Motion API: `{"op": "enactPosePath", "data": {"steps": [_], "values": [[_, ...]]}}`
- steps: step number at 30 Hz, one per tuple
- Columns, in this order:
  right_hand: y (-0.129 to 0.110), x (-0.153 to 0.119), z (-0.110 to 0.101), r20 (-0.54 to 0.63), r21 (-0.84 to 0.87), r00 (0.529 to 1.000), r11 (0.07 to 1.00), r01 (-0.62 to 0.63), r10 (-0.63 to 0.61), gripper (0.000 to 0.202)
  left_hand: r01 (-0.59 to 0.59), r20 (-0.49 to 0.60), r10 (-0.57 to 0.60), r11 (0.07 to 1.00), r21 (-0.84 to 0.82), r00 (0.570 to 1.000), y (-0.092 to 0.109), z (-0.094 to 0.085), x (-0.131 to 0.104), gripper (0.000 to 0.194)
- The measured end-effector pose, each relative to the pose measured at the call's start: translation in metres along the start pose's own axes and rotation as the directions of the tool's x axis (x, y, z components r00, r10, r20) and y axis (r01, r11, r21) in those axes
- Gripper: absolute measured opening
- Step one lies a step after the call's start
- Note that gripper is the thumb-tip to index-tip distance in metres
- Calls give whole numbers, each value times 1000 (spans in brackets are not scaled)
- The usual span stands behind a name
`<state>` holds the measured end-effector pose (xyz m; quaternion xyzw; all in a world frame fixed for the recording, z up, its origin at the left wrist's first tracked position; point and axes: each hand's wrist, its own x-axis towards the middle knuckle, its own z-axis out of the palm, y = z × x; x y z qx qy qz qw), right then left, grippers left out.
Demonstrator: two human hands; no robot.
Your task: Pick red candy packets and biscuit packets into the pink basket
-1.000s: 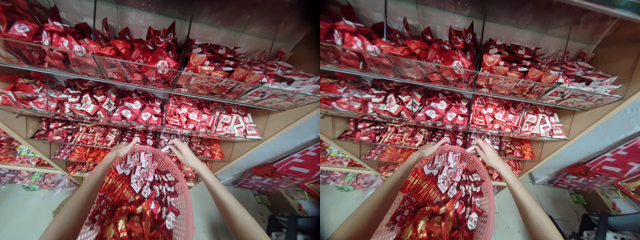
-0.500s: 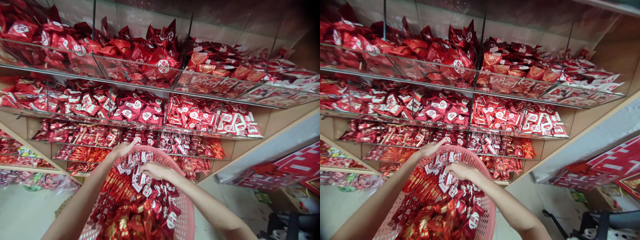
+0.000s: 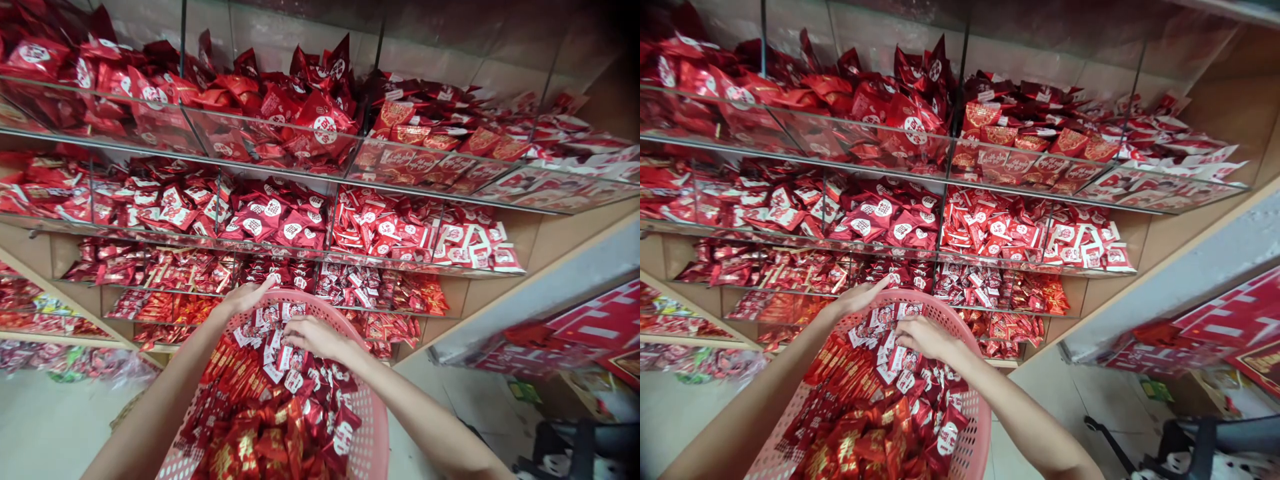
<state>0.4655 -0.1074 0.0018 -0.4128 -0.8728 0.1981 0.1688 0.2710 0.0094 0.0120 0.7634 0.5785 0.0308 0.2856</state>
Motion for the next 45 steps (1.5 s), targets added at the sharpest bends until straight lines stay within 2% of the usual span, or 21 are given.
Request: {"op": "enactPosePath", "data": {"steps": [3,6,8,10,12,14,15,20,24,28,33,36,39,42,45], "values": [[6,-12,-30,-153,64,986,996,-60,69,19,3,-10,-3,1000,4,1000,-4,2,3,91],[34,-32,-56,-333,74,920,979,-192,206,22,11,-5,-11,1000,-1,1000,-7,3,5,92],[61,-48,-69,-444,22,829,929,-370,341,25,9,-3,-9,1000,-10,1000,-7,2,4,91],[88,-65,-76,-546,-24,688,811,-584,479,23,16,-6,-16,1000,-15,1000,-7,2,4,90],[109,-79,-79,-605,-60,566,677,-733,560,22,23,-4,-23,1000,-19,1000,-7,2,5,89],[120,-89,-77,-614,-104,511,581,-808,601,22,20,-2,-20,1000,-17,1000,-8,2,6,89],[122,-91,-75,-603,-130,510,555,-822,613,21,17,-2,-17,1000,-14,1000,-8,2,7,89],[121,-83,-56,-506,-229,574,542,-809,644,25,5,-8,-5,1000,-13,1000,-8,3,6,90],[119,-73,-48,-461,-294,556,472,-831,691,26,5,-11,-5,1000,-17,1000,-7,3,4,91],[116,-73,-51,-444,-341,568,455,-823,693,19,-3,-21,3,1000,11,1000,-10,4,6,93],[103,-81,-63,-521,-334,565,456,-825,640,22,-3,0,3,1000,-9,1000,-11,4,8,92],[94,-85,-73,-586,-276,557,502,-820,588,20,4,-2,-4,1000,-14,1000,-8,3,5,90],[83,-87,-82,-640,-206,564,591,-780,522,17,8,-15,-8,1000,-9,1000,-4,1,1,90],[61,-82,-84,-673,-147,601,717,-681,432,16,11,-10,-11,1000,10,1000,1,-1,-2,92],[29,-70,-76,-664,-90,653,828,-554,365,18,14,-6,-14,1000,14,1000,4,-2,-5,93]]}}
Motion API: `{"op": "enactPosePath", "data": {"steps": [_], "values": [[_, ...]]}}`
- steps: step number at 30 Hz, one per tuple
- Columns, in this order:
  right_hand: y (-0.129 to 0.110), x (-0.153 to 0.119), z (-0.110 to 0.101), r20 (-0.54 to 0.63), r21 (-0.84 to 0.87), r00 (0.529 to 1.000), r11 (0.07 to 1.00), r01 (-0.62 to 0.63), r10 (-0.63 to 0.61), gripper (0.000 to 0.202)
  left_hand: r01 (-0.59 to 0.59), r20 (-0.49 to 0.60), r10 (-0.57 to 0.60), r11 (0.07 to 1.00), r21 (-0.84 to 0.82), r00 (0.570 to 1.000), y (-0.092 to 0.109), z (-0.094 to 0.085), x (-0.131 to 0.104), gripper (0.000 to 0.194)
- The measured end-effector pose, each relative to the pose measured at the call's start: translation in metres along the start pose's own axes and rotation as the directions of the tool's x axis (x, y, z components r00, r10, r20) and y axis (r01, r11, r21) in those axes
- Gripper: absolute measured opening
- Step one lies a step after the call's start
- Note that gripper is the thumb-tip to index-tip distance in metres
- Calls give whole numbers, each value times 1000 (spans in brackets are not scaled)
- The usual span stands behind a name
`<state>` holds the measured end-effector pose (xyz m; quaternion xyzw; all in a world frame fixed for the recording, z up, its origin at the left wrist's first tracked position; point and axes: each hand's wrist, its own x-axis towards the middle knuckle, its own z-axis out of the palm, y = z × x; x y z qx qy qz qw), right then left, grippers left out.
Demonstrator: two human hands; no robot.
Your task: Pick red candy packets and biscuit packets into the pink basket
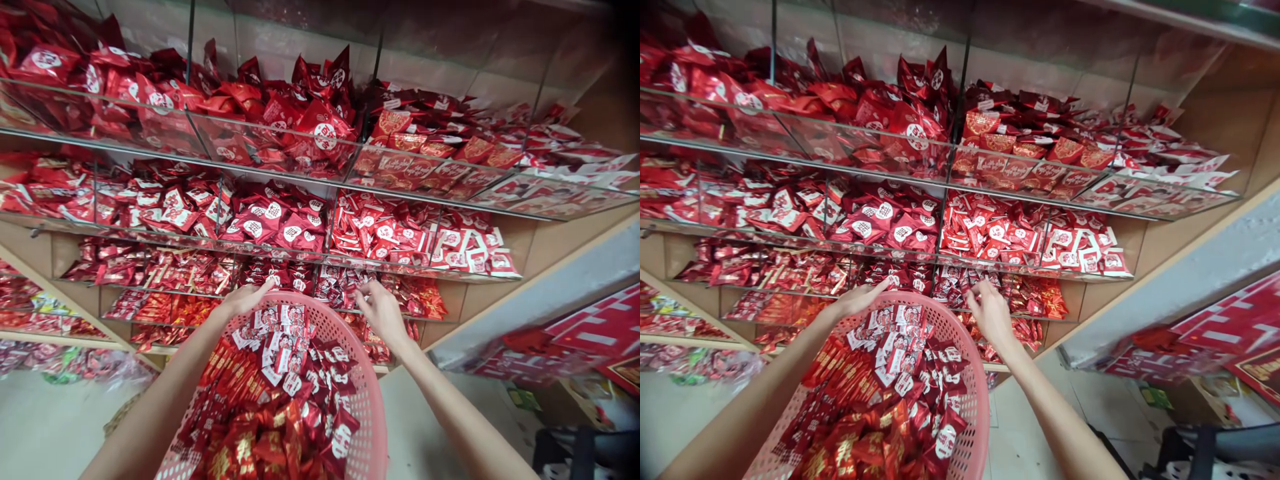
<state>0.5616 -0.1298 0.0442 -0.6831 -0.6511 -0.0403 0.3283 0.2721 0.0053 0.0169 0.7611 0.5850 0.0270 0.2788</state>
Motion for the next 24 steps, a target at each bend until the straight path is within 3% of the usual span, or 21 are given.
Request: {"op": "enactPosePath", "data": {"steps": [5,10,13,17,24], "values": [[-59,-23,20,206,117,973,990,78,-101,18,-2,-11,2,1000,-12,1000,0,1,0,90],[-90,-37,45,411,-78,896,973,218,-167,10,-27,-9,27,1000,-11,1000,-2,1,3,88],[-101,-39,56,511,-175,842,938,299,-174,17,-19,-10,18,1000,-16,1000,-2,1,2,86],[-115,-42,74,572,-225,803,909,351,-169,20,-11,3,11,999,-37,1000,-1,0,1,82],[-124,-51,104,582,-280,797,880,384,-162,23,-20,-6,20,999,-32,1000,-7,2,6,82]]}}
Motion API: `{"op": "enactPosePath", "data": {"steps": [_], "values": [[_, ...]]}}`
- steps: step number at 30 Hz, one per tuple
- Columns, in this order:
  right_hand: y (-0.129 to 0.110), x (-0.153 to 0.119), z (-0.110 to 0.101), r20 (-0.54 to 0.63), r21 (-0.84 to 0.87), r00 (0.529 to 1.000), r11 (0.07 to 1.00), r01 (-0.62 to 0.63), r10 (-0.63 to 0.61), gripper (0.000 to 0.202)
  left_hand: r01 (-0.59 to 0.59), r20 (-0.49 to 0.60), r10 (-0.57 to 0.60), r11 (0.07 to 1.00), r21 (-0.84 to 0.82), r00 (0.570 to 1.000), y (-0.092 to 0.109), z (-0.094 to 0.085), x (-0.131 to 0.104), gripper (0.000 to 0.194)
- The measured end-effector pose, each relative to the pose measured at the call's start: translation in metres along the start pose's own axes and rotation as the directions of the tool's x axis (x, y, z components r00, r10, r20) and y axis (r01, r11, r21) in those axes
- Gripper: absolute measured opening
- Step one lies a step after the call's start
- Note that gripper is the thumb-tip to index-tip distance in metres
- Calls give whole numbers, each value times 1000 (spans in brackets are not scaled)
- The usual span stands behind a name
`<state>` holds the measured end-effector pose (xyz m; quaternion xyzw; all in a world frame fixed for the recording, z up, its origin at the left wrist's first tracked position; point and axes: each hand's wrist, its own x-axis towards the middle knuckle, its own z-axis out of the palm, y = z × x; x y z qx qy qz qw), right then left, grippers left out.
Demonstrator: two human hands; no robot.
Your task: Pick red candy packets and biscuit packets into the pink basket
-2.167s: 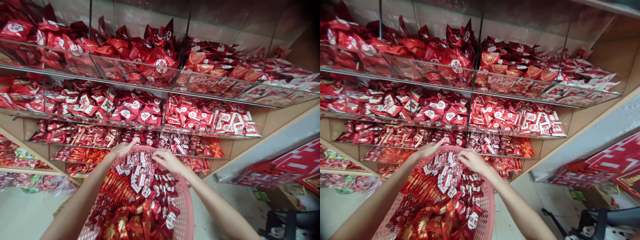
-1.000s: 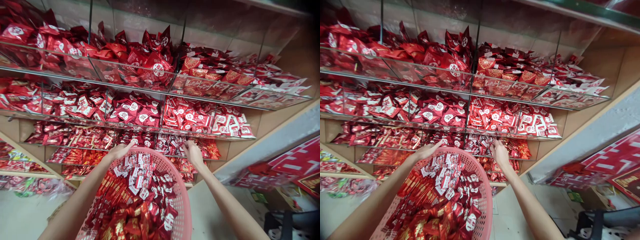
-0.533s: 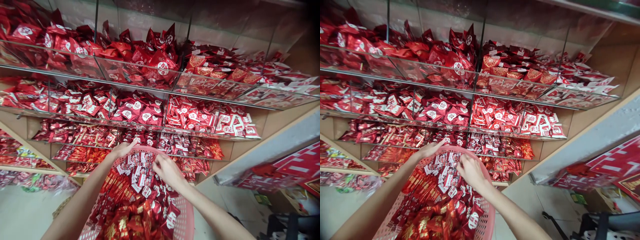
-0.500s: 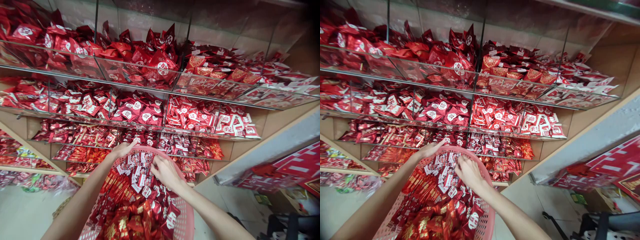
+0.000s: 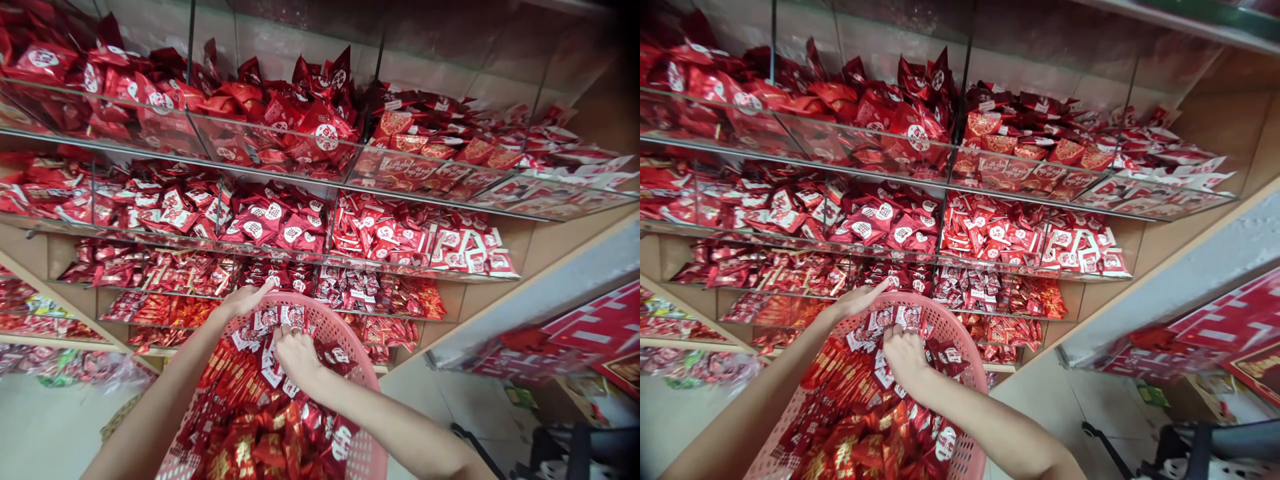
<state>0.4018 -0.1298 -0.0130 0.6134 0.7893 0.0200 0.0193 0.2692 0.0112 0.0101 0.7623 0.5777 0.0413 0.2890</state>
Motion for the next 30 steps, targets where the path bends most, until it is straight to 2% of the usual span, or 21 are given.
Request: {"op": "enactPosePath", "data": {"steps": [2,4,8,11,14,17,19,23,30], "values": [[-1,-2,-1,4,18,1000,1000,6,-7,19,12,0,-12,1000,7,1000,-2,1,2,86],[1,-5,-8,-16,58,1000,998,9,-9,26,16,9,-16,1000,6,1000,-3,2,4,89],[26,-12,-33,-132,162,989,986,-38,60,35,-9,28,9,1000,1,1000,-7,4,7,90],[67,-14,-47,-245,247,952,961,-121,183,33,-15,2,15,1000,8,1000,-10,4,8,90],[119,-14,-42,-338,236,889,942,-237,308,25,2,-6,-2,1000,21,1000,-10,4,8,91],[164,-16,-21,-283,124,855,901,-416,434,18,-1,5,1,1000,22,1000,-8,4,7,92],[184,-17,-5,-211,42,843,866,-499,495,18,-2,13,2,1000,14,1000,-7,3,6,92],[198,-14,14,-161,-54,843,849,-526,513,22,7,-4,-7,1000,7,1000,-8,4,6,91],[194,-5,10,-188,-104,852,852,-512,489,24,11,0,-11,1000,9,1000,-4,2,2,89]]}}
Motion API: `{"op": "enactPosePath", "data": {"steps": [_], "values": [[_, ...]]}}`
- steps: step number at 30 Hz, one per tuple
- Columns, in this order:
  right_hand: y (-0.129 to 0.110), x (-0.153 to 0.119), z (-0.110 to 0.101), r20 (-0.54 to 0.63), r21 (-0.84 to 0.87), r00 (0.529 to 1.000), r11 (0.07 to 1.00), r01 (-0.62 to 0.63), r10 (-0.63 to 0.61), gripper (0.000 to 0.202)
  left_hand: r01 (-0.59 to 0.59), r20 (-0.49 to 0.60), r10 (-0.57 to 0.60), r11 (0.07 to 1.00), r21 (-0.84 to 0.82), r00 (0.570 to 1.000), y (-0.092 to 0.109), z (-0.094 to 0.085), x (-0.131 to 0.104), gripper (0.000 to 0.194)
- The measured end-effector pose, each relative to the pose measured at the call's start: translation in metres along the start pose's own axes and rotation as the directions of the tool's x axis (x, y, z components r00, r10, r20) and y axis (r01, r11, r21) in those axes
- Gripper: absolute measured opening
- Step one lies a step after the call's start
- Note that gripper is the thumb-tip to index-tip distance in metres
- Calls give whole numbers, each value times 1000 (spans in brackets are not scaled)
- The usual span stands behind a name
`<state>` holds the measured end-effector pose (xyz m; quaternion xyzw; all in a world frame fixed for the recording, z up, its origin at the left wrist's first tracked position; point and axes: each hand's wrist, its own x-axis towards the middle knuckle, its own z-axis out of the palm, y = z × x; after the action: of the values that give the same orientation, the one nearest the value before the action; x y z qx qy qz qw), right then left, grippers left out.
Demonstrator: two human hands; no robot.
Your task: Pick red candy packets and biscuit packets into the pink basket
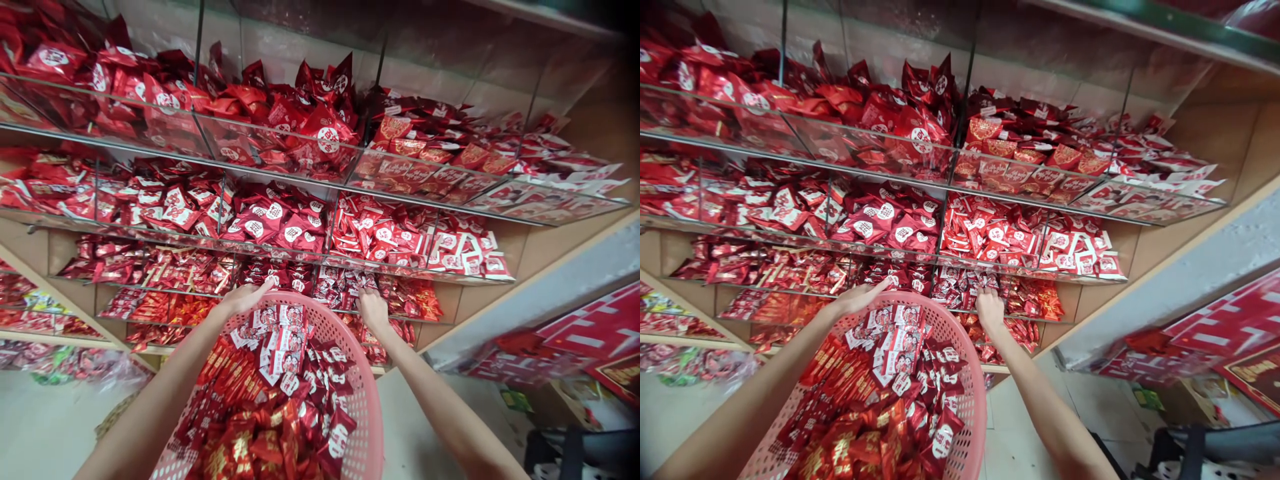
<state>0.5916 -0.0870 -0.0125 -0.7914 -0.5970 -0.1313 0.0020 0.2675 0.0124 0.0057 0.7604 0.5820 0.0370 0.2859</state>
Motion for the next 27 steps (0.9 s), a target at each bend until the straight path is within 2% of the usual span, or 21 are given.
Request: {"op": "enactPosePath", "data": {"steps": [3,6,10,12,14,16,17,18,20,22,25,27], "values": [[3,1,-11,-52,5,998,1000,27,-27,24,-7,4,7,1000,2,1000,3,-2,-3,87],[7,-1,-33,-130,60,991,998,19,-11,21,2,9,-2,1000,1,1000,4,-2,-4,86],[3,-10,-73,-185,313,982,950,15,45,17,2,6,-2,1000,9,1000,4,-2,-3,86],[-8,-17,-86,-168,517,986,853,72,19,19,-1,0,1,1000,11,1000,4,-3,-3,87],[-25,-25,-92,-124,732,990,669,132,-60,20,2,-1,-2,1000,17,1000,5,-3,-4,88],[-48,-34,-92,-53,878,986,462,123,-161,20,5,-5,-5,1000,24,1000,5,-2,-5,88],[-60,-40,-91,-16,915,978,392,97,-206,20,3,-11,-3,1000,25,1000,4,-2,-5,88],[-72,-45,-89,19,929,971,363,71,-239,20,-1,-13,2,1000,24,1000,3,-1,-4,87],[-96,-56,-88,43,909,961,411,76,-272,19,-8,2,8,1000,21,1000,2,0,-2,87],[-116,-65,-91,-2,818,957,550,169,-291,16,-15,12,14,1000,22,1000,0,1,0,88],[-140,-73,-97,-47,574,934,755,316,-355,13,-32,0,32,999,24,999,0,1,1,90],[-154,-75,-100,-7,433,913,822,371,-408,15,-38,-3,38,999,18,999,1,0,1,90]]}}
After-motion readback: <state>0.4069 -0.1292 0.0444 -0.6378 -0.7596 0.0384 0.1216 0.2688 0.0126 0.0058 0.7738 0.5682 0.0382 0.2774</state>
